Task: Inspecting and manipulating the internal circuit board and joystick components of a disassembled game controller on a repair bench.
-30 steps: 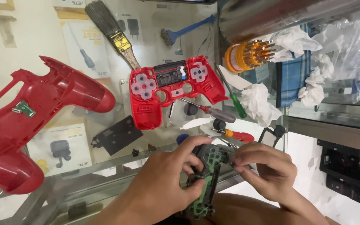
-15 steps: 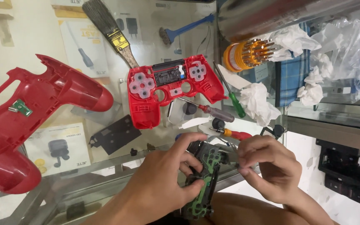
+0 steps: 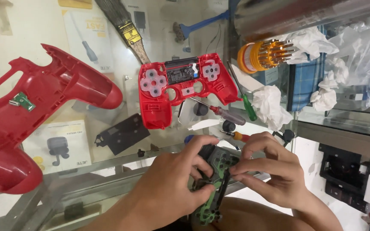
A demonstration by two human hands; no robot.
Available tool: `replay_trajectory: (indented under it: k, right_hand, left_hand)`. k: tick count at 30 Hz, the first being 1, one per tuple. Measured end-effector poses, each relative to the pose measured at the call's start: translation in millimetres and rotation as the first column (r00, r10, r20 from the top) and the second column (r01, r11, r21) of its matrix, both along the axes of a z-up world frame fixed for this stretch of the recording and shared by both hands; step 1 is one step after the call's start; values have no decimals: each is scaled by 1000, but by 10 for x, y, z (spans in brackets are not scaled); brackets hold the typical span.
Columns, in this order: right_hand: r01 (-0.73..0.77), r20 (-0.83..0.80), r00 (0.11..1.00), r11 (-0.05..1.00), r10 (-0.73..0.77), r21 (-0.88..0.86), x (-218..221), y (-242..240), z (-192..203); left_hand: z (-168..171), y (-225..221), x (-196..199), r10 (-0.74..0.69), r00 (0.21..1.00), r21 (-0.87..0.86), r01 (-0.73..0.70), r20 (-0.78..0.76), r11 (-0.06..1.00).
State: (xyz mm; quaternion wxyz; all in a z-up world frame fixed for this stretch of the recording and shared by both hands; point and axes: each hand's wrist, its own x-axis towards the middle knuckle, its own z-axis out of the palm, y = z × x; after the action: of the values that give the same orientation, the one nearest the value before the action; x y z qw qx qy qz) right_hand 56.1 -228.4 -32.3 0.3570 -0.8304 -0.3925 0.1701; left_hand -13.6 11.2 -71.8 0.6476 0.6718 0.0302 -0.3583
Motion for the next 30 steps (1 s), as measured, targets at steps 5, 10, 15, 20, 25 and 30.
replay_trajectory:
  k: [5,10,15,20,25,30]
  right_hand:
    - [-7,-98,995,999,2,-50,38,55,23]
    - [-14,-118,993,997,5,-73,49,99,39]
    - [-55,-112,993,987,39,-148,61,161,109]
    - [-10,-116,993,990,-6,-143,28,102,74]
    - [-11,-69,998,993,3,-117,28,150,97]
    - [-59,95,993,988,73,-144,4,171,136]
  left_hand:
    - [-43,-20,-26,2,999,12,-2,33,1000]
    - [-58,-9,-39,18,998,-21,-17,52,1000]
    - [-94,-24,-61,17,996,-33,-14,91,999]
    - [-109,-25,-78,38,992,-38,-34,121,999]
    - [-105,-27,-66,38,991,-46,-32,124,998]
    - [-82,-32,-44,3,1000,-18,-3,31,1000]
